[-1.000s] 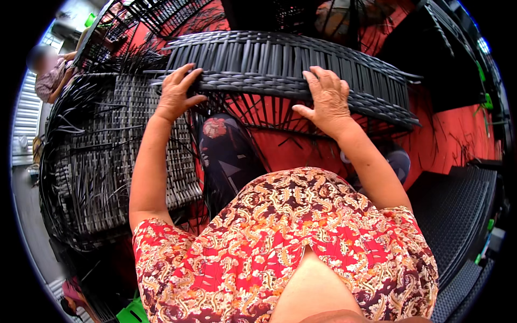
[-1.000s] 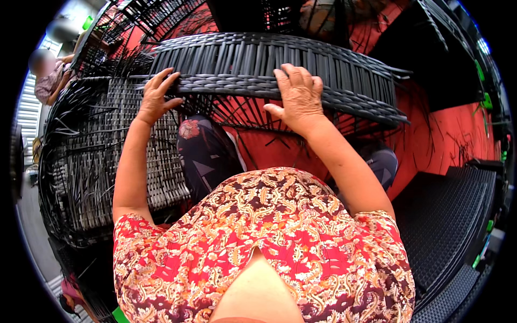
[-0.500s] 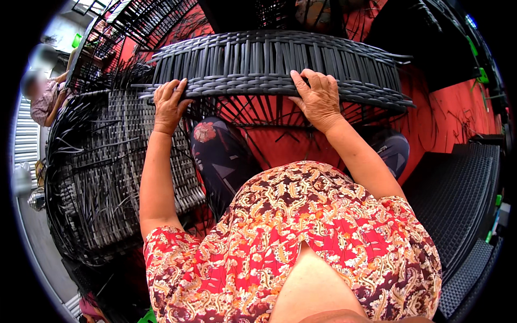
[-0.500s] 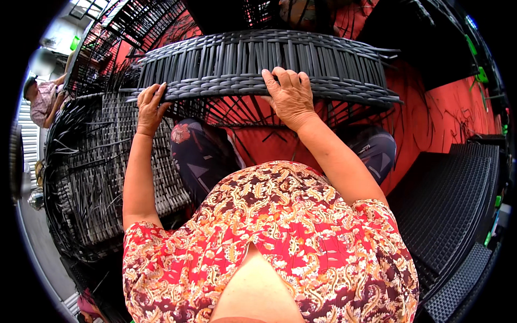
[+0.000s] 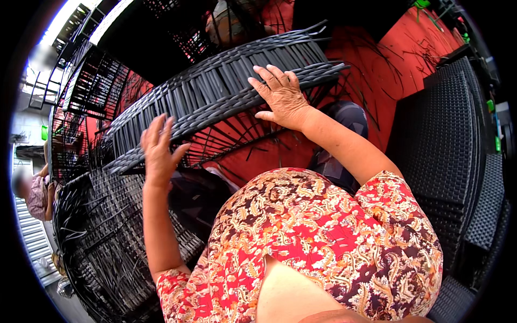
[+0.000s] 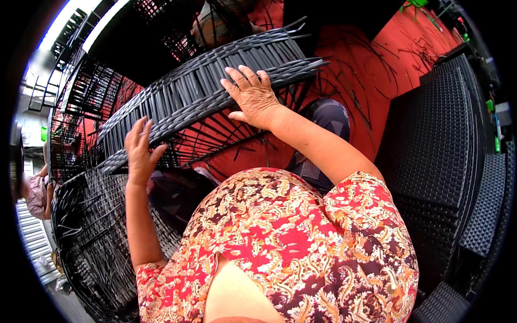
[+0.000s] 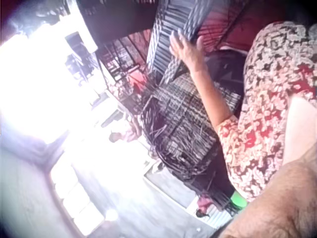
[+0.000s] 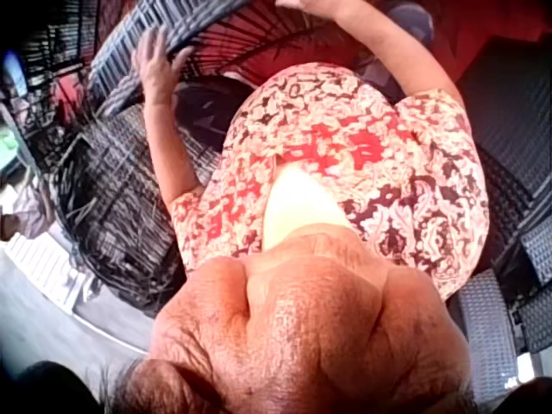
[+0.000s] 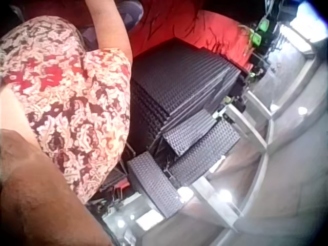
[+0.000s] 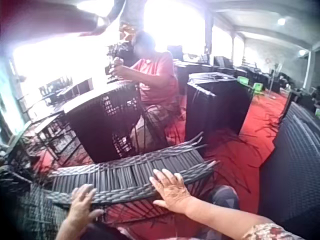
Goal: The person weaves black wicker strips into a furniture frame, pulling and tucking the strands by hand to create a lattice pattern.
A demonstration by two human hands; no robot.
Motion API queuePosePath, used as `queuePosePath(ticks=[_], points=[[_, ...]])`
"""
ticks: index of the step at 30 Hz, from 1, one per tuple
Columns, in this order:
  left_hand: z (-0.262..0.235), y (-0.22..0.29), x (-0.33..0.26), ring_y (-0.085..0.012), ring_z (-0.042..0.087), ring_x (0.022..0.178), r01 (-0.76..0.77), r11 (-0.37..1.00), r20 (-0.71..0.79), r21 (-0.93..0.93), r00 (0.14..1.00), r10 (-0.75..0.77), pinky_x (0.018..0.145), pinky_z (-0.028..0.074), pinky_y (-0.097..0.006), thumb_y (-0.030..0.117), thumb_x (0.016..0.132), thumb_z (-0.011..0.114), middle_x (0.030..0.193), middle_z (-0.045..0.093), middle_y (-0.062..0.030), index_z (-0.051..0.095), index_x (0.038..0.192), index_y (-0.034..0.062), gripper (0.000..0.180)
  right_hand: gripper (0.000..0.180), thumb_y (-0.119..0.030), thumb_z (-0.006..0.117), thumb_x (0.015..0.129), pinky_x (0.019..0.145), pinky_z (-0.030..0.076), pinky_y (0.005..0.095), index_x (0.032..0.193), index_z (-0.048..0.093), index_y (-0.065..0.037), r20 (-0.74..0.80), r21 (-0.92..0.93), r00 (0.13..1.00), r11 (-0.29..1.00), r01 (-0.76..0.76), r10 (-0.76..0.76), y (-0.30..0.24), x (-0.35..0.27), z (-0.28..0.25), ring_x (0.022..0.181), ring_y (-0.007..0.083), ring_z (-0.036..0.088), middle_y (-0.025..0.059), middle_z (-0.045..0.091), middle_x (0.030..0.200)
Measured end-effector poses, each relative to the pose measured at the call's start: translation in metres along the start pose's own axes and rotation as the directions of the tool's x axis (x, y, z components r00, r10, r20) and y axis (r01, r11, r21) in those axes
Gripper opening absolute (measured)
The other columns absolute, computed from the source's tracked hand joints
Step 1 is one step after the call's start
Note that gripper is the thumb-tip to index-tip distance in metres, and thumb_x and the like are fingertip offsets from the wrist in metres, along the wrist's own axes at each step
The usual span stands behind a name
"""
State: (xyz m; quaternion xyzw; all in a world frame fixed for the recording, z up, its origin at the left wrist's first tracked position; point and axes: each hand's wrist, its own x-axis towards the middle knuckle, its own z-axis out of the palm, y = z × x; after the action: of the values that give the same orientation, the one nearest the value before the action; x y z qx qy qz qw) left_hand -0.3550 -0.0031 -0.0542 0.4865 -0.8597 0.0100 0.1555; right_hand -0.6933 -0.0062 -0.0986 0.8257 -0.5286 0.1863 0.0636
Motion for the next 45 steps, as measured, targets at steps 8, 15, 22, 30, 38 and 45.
queuePosePath(ticks=[8, 15, 22, 30, 38, 45], points=[[0.059, 0.057, 0.044, -0.0237, 0.045, 0.115, -0.165, 0.986, -0.092, 0.016, 0.982, 0.165, 0.099, 0.032, -0.040, 0.027, 0.076, 0.066, 0.126, 0.049, -0.0050, 0.052, 0.124, 0.0111, 0.052, 0.062, -0.037, 0.069, 0.068, 0.096, 0.025, 0.0410, 0.123, 0.049, -0.016, -0.156, 0.028, 0.987, 0.999, -0.017, 0.022, 0.001, -0.008, 0.008, 0.116, 0.0204, 0.038, 0.0027, 0.044, 0.120], [0.060, 0.065, 0.040, -0.0221, 0.049, 0.109, -0.176, 0.980, -0.157, 0.095, 0.969, 0.189, 0.096, 0.034, -0.039, 0.024, 0.075, 0.065, 0.120, 0.054, -0.0039, 0.057, 0.119, 0.0107, 0.047, 0.061, -0.033, 0.071, 0.067, 0.095, 0.026, 0.0405, 0.121, 0.049, -0.017, -0.230, 0.091, 0.969, 0.993, -0.070, 0.089, -0.005, -0.015, 0.010, 0.113, 0.0204, 0.040, 0.0024, 0.044, 0.117], [0.048, 0.065, 0.038, -0.0222, 0.044, 0.118, -0.110, 0.992, -0.141, 0.062, 0.983, 0.118, 0.103, 0.024, -0.043, 0.031, 0.074, 0.067, 0.129, 0.049, -0.0046, 0.057, 0.118, 0.0112, 0.050, 0.072, -0.039, 0.072, 0.065, 0.095, 0.027, 0.0418, 0.128, 0.044, -0.016, -0.142, 0.178, 0.990, 0.984, 0.019, 0.007, 0.006, -0.007, -0.022, 0.119, 0.0241, 0.037, 0.0070, 0.040, 0.128], [0.049, 0.121, 0.115, -0.0275, 0.023, 0.135, -0.290, 0.957, 0.119, -0.021, 0.949, 0.291, 0.109, 0.012, -0.048, 0.053, 0.078, 0.059, 0.144, 0.029, -0.0131, 0.035, 0.136, 0.0059, 0.079, 0.092, -0.049, 0.072, 0.064, 0.108, 0.016, 0.0471, 0.139, 0.029, -0.017, 0.244, -0.128, 0.963, 0.980, 0.150, -0.116, 0.096, 0.006, -0.050, 0.137, 0.0264, 0.017, 0.0098, 0.021, 0.147], [0.078, 0.133, 0.123, -0.0262, 0.027, 0.134, -0.371, 0.929, 0.113, -0.009, 0.922, 0.369, 0.111, 0.020, -0.038, 0.040, 0.084, 0.056, 0.142, 0.033, -0.0142, 0.034, 0.134, -0.0005, 0.068, 0.080, -0.033, 0.072, 0.071, 0.109, 0.023, 0.0398, 0.136, 0.033, -0.008, 0.196, -0.016, 0.962, 0.980, 0.199, -0.192, 0.098, -0.004, -0.039, 0.132, 0.0282, 0.029, 0.0146, 0.030, 0.143], [0.080, 0.141, 0.116, -0.0264, 0.032, 0.131, -0.411, 0.911, 0.089, 0.038, 0.909, 0.406, 0.109, 0.024, -0.037, 0.034, 0.083, 0.058, 0.138, 0.038, -0.0150, 0.037, 0.132, -0.0017, 0.064, 0.071, -0.027, 0.070, 0.072, 0.107, 0.029, 0.0370, 0.133, 0.039, -0.007, 0.075, -0.077, 0.991, 0.990, 0.115, -0.109, 0.089, -0.020, -0.043, 0.129, 0.0256, 0.036, 0.0109, 0.039, 0.138]])
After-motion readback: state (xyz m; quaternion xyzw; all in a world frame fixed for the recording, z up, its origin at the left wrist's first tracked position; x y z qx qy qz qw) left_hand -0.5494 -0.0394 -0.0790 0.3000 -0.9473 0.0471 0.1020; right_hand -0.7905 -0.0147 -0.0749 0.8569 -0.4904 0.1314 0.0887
